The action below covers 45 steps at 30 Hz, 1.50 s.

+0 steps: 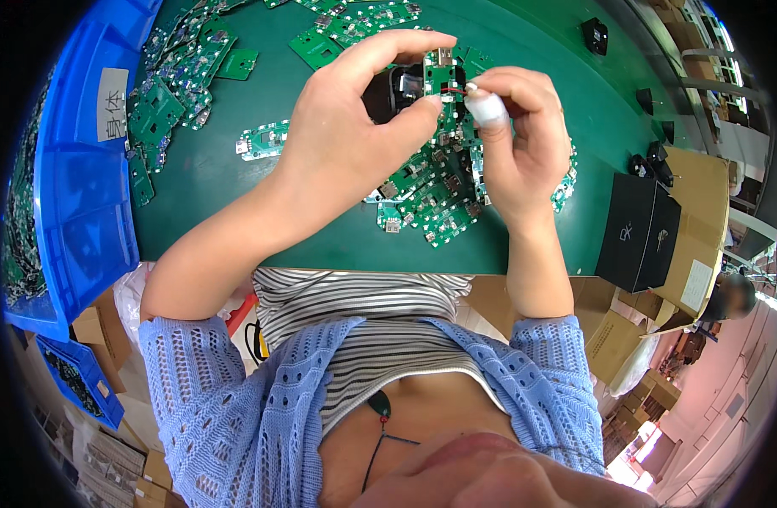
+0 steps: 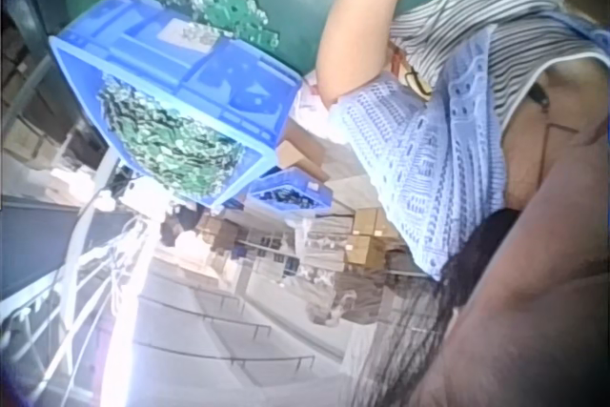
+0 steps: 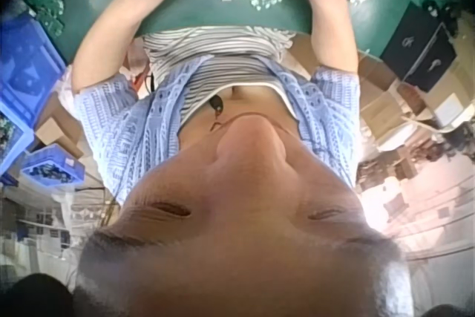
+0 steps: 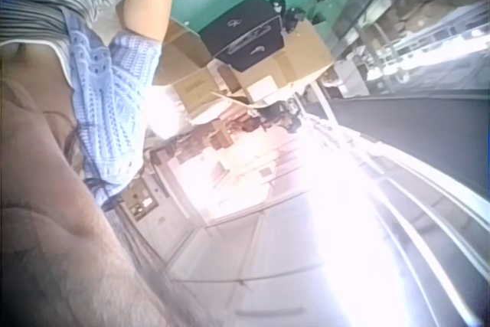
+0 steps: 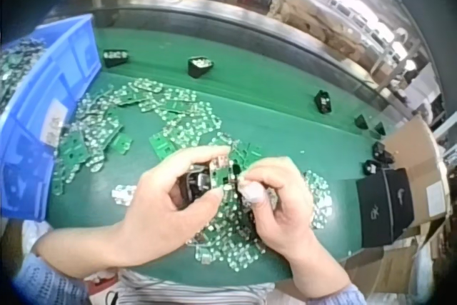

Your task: Assembling electronic circuit boards into black plastic enclosures on a production line.

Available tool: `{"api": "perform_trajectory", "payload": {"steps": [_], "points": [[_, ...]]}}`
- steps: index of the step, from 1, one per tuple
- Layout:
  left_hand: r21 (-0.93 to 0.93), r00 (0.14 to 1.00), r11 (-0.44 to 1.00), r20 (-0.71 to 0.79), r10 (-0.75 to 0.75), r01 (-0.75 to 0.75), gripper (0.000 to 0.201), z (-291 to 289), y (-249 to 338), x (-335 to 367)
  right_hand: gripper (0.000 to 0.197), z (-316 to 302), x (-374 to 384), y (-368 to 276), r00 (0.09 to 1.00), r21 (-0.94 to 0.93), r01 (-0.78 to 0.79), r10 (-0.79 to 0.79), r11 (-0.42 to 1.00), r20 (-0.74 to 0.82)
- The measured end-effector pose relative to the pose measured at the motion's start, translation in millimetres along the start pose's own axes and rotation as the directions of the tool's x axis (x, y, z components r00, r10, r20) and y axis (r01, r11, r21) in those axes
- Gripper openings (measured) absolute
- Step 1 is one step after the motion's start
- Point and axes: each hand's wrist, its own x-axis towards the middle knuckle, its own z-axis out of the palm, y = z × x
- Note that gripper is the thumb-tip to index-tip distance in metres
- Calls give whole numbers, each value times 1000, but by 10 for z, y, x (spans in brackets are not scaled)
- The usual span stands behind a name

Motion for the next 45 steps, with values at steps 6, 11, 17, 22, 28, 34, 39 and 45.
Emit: {"api": "perform_trajectory", "payload": {"steps": [6,11,17,22,28,34,39,45], "points": [[-2,999,999,-17,32,-32,40,-7,-11,22,23,-48,61,-21,970,-196,240,-224,951,98],[11,1000,1000,-25,14,-14,40,-6,14,13,26,-54,48,-36,963,-227,254,-223,940,152],[119,998,993,-49,31,-25,40,-3,52,-4,26,-58,46,-68,964,-269,239,-195,933,180],[327,987,936,-47,153,-130,42,-7,80,-18,29,-50,23,-75,952,-294,272,-211,916,222],[388,954,882,-22,298,-266,41,21,15,-29,29,-46,2,-90,959,-282,239,-180,929,220],[358,962,900,-20,272,-247,40,12,34,-32,26,-14,0,-130,968,-308,213,-158,927,193],[361,941,883,-43,336,-298,34,22,-15,7,26,-47,37,-78,973,-151,155,-124,976,195],[296,963,921,-21,270,-252,34,21,-5,2,27,-49,9,-33,968,-118,163,-136,980,209]]}}
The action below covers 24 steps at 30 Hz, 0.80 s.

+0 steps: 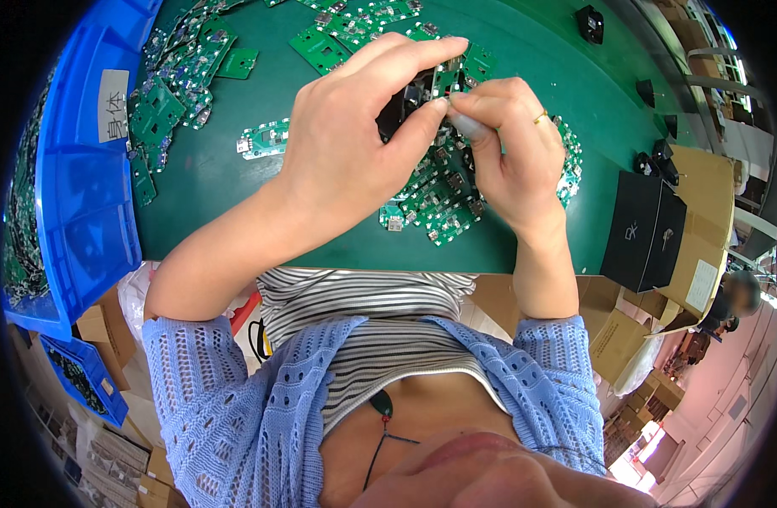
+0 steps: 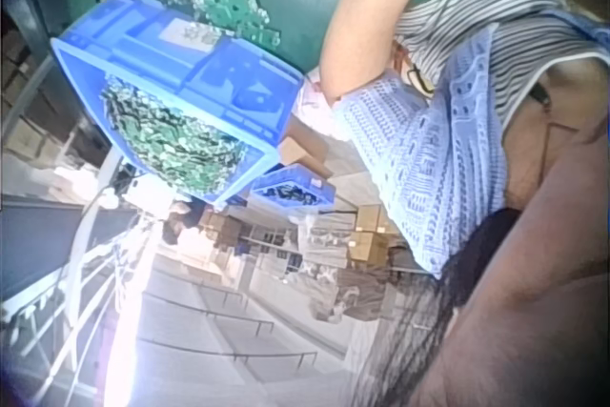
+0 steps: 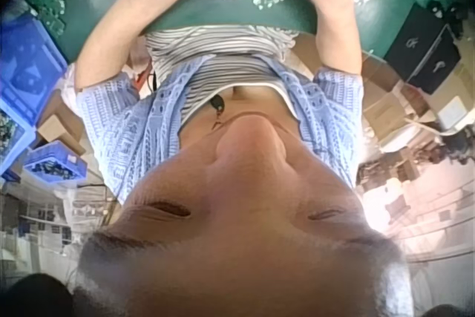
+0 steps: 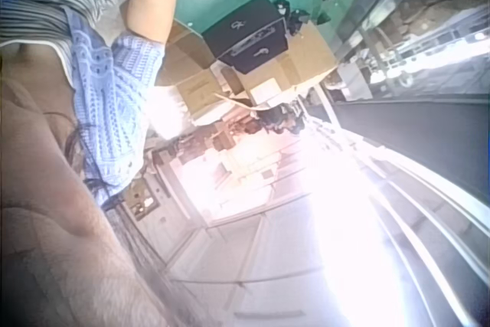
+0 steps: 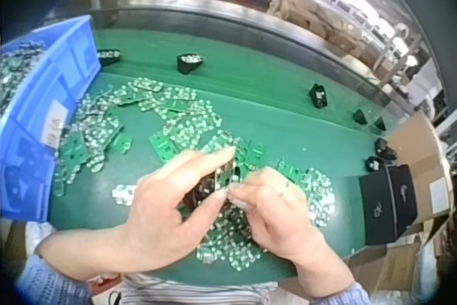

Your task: Assembling electronic circuit boards into black plastic enclosures on a production line.

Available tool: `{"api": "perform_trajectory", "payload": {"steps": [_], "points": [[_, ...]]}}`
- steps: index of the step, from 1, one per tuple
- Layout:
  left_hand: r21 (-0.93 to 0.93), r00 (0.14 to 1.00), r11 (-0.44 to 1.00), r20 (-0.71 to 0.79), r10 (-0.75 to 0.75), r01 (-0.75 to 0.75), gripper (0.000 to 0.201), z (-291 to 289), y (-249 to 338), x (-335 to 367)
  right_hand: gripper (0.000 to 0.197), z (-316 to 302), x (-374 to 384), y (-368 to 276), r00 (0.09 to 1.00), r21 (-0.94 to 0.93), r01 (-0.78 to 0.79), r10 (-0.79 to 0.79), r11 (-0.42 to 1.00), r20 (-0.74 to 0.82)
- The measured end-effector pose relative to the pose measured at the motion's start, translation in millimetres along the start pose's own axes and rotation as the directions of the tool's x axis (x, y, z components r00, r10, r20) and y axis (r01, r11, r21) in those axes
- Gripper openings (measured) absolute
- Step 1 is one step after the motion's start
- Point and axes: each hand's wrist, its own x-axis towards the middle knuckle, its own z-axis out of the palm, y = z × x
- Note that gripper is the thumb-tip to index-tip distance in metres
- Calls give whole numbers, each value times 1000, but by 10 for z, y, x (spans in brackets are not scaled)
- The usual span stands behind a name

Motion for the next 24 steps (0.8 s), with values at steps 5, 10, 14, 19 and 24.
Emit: {"api": "perform_trajectory", "payload": {"steps": [5,10,14,19,24], "points": [[-28,991,999,125,-42,46,38,-23,4,-14,24,4,-10,10,1000,-44,10,-9,999,17],[-261,951,916,124,-282,305,36,7,-91,4,20,35,4,34,970,182,-241,234,953,57],[-384,931,848,159,-328,364,35,-20,-57,23,18,25,-17,49,908,431,-399,415,809,62],[-363,928,854,143,-344,372,36,-34,-51,17,16,15,-39,81,893,576,-419,434,702,121],[-366,924,848,165,-346,383,37,-49,-63,31,13,-3,0,43,941,284,-324,338,902,2]]}}
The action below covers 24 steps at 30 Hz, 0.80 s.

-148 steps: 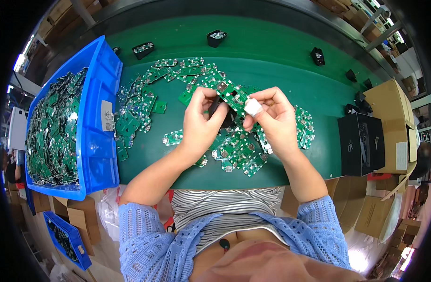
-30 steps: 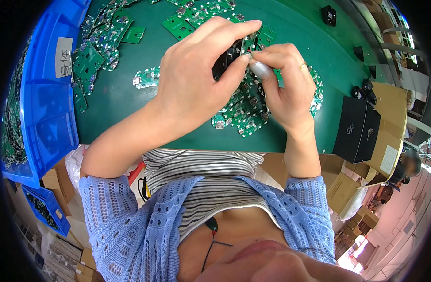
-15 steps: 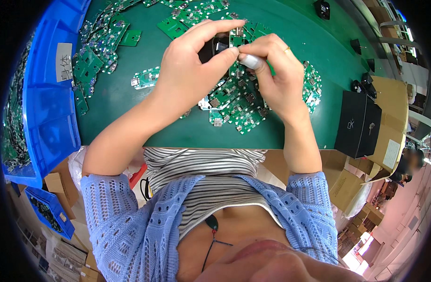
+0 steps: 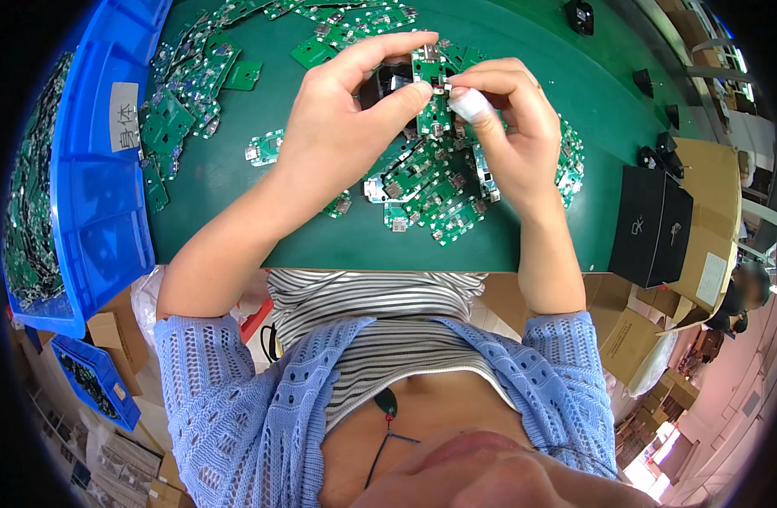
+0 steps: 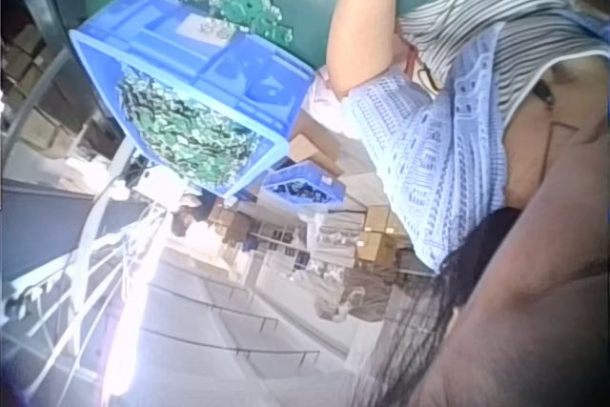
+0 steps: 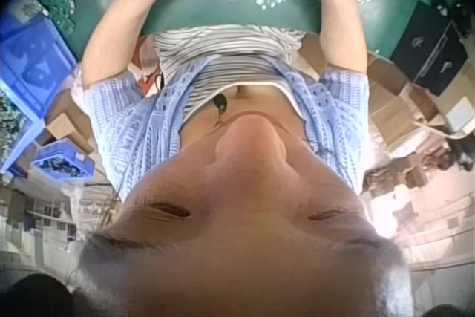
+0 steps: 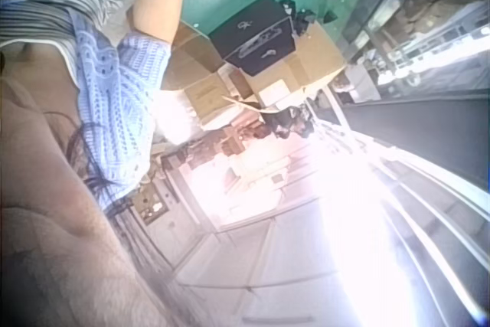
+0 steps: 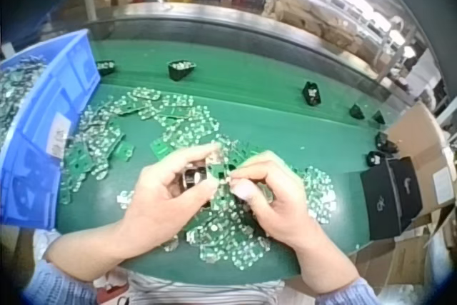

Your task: Assembling electronic circuit boards into black plastic enclosures on a production line.

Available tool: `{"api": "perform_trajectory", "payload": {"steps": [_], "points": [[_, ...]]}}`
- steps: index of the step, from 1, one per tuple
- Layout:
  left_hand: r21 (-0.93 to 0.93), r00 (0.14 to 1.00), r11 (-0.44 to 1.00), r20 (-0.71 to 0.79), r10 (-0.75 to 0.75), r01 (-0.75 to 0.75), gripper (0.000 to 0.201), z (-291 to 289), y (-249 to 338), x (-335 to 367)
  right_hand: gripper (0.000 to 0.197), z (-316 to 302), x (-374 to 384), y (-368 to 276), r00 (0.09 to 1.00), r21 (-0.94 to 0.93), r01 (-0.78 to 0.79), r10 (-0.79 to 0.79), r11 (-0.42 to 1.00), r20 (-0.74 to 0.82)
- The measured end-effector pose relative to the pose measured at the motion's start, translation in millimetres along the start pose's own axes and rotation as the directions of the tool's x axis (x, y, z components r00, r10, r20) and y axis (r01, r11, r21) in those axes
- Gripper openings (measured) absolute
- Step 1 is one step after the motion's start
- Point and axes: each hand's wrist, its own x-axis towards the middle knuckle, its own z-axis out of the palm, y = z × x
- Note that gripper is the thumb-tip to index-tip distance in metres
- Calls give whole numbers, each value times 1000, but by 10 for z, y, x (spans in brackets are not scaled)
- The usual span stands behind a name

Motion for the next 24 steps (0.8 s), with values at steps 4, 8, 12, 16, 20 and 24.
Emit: {"api": "perform_trajectory", "payload": {"steps": [4,8,12,16,20,24], "points": [[42,994,995,-55,97,-95,36,32,-45,18,13,11,12,-54,986,-188,164,-163,968,17],[180,959,955,-114,260,-237,36,60,-38,9,17,3,22,-23,946,-285,322,-322,903,46],[359,938,880,-35,345,-310,39,40,14,-13,22,-10,13,9,928,-365,366,-364,856,78],[428,916,832,-20,400,-354,40,45,32,-29,24,-20,19,1,926,-377,374,-367,847,94],[480,901,799,-37,431,-363,34,56,68,-20,26,-26,19,-24,913,-412,402,-395,818,107],[455,894,798,-9,447,-395,40,57,40,-33,26,-14,19,-5,911,-390,403,-403,828,88]]}}
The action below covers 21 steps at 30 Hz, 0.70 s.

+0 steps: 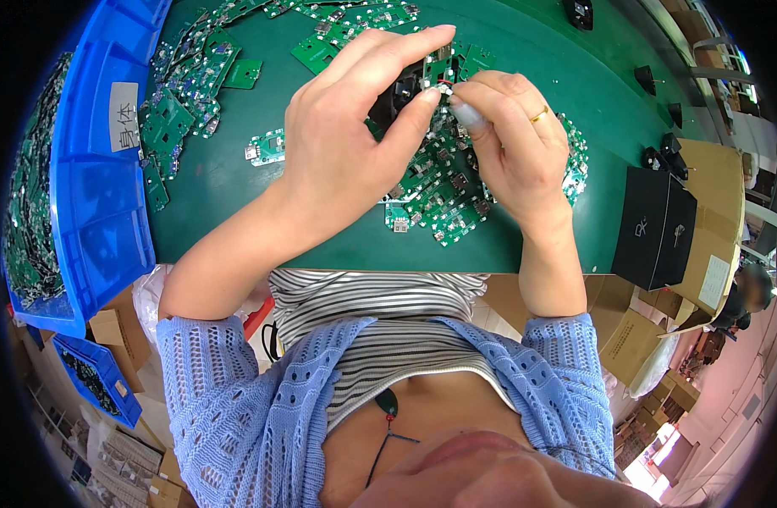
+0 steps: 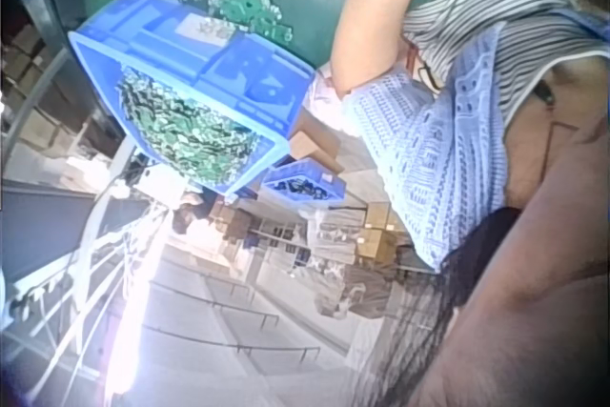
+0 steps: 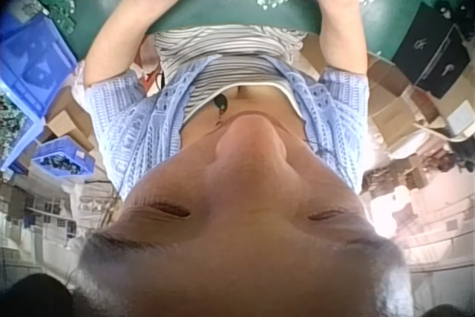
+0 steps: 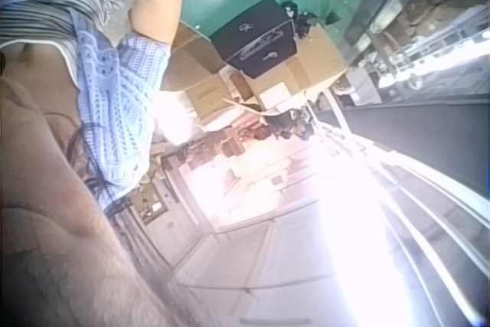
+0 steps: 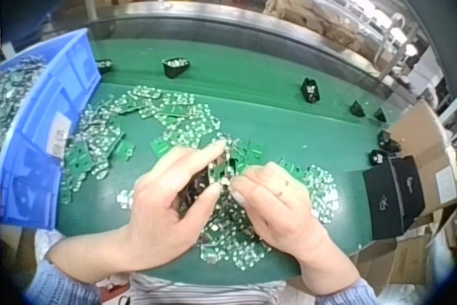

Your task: Assembling electronic circuit boards into black plastic enclosures on a production line.

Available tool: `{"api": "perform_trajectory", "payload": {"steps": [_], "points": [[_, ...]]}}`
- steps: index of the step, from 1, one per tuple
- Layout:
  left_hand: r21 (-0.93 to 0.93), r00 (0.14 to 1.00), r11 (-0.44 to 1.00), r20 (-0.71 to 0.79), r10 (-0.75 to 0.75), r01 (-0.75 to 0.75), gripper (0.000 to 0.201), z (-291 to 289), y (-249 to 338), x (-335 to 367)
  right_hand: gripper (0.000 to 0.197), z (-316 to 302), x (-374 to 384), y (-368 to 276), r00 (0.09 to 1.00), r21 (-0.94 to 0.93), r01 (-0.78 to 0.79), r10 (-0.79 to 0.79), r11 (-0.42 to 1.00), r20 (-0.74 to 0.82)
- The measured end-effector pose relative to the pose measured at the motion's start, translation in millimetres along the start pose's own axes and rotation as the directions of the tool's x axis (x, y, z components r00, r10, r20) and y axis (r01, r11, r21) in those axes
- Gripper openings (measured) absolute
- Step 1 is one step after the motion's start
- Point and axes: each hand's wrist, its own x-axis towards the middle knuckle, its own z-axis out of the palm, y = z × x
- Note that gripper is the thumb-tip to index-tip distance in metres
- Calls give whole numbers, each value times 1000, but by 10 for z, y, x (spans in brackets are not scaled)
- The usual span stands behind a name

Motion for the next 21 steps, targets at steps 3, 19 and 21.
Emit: {"api": "perform_trajectory", "payload": {"steps": [3,19,21], "points": [[-14,1000,1000,1,4,-4,39,4,4,-2,26,4,-5,-2,1000,28,-22,23,999,-4],[-29,998,1000,61,13,-12,37,18,-5,-4,25,-80,22,-27,995,32,-32,28,999,95],[-17,999,999,26,31,-31,36,39,-35,1,24,-70,26,-47,995,33,-54,51,998,86]]}}
